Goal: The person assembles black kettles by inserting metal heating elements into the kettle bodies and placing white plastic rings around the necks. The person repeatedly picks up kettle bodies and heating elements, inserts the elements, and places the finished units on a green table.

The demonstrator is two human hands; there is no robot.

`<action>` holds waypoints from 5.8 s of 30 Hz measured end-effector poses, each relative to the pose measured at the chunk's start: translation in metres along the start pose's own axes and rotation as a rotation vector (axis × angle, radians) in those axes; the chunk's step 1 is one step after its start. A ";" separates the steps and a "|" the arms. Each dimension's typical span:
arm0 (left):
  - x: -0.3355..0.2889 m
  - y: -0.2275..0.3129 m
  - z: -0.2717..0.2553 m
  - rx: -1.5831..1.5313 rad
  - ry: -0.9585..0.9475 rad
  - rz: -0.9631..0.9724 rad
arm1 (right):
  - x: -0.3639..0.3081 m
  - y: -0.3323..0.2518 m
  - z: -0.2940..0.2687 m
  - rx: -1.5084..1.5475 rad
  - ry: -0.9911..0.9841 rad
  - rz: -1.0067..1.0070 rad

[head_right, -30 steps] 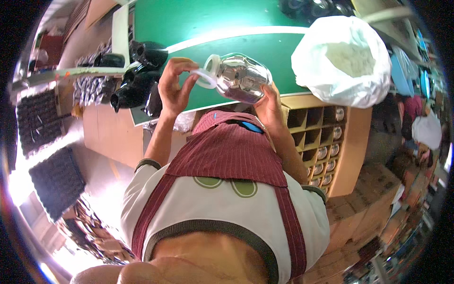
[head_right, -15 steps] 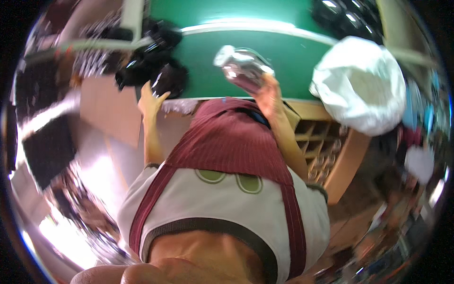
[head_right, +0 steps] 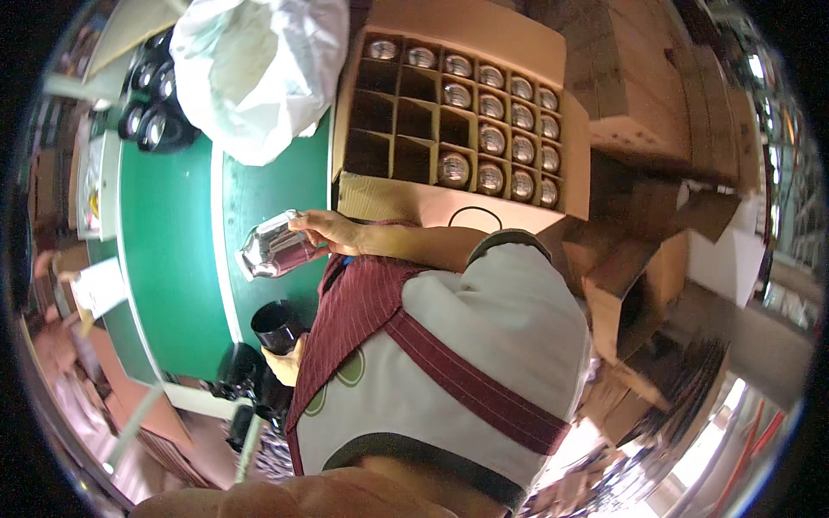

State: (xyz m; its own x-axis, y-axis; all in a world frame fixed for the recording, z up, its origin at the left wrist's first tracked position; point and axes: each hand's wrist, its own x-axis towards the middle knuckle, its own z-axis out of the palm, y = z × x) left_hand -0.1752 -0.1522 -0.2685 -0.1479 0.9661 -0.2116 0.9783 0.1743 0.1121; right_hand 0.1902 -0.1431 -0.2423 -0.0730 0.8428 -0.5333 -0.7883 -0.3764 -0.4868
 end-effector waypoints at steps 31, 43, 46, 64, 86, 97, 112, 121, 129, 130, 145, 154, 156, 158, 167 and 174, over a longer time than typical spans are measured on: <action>-0.019 0.382 -0.152 0.940 0.618 1.565 | -0.045 -0.051 -0.053 0.437 -0.360 -0.582; -0.014 0.365 -0.239 -0.492 0.279 1.500 | -0.019 -0.077 -0.064 0.327 -0.422 -0.479; 0.017 0.365 -0.242 -0.449 0.180 1.251 | -0.020 -0.092 -0.056 0.286 -0.410 -0.484; 0.016 0.375 -0.248 -0.487 -0.148 1.699 | -0.099 -0.071 -0.096 0.167 -0.262 -0.563; 0.044 0.345 -0.256 -0.595 -0.267 1.652 | -0.096 -0.093 -0.042 0.193 -0.085 -0.490; 0.081 0.291 -0.250 -0.642 -0.047 1.293 | -0.034 -0.114 -0.027 0.159 -0.311 -0.223; 0.235 0.181 -0.064 -1.492 -0.140 0.056 | 0.119 -0.124 0.120 -0.888 -0.254 -0.851; 0.273 0.124 0.047 -1.559 -0.187 -0.208 | 0.390 -0.114 0.227 -1.629 -0.162 -1.362; 0.101 0.093 0.044 -1.405 -0.542 -0.274 | 0.533 -0.127 0.228 -1.867 0.216 -1.177; 0.095 0.095 0.044 -1.382 -0.582 -0.296 | 0.547 -0.137 0.210 -1.983 0.242 -1.066; 0.135 0.155 0.046 -0.840 -0.597 0.417 | 0.107 -0.071 0.043 -1.641 -0.306 -1.038; 0.106 0.221 0.064 -0.594 -0.791 0.692 | -0.117 -0.025 -0.233 -1.450 1.498 -0.794; 0.093 0.240 0.060 -0.494 -0.797 0.781 | -0.126 -0.008 -0.265 -1.221 1.573 -0.683; 0.080 0.253 0.052 -0.400 -0.771 0.846 | -0.122 -0.023 -0.282 -1.186 1.572 -0.690; 0.065 0.249 0.030 -0.405 -0.509 0.930 | -0.031 -0.196 -0.335 -1.538 1.174 0.175; 0.035 0.260 -0.003 -0.616 -0.607 0.789 | -0.075 -0.208 -0.286 -1.479 1.260 0.122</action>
State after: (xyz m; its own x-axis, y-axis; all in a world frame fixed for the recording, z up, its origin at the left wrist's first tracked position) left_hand 0.0735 -0.0724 -0.2437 0.7251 0.6275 -0.2835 0.5079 -0.2094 0.8356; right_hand 0.5345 -0.2383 -0.2992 0.8606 0.3301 -0.3878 0.2891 -0.9436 -0.1615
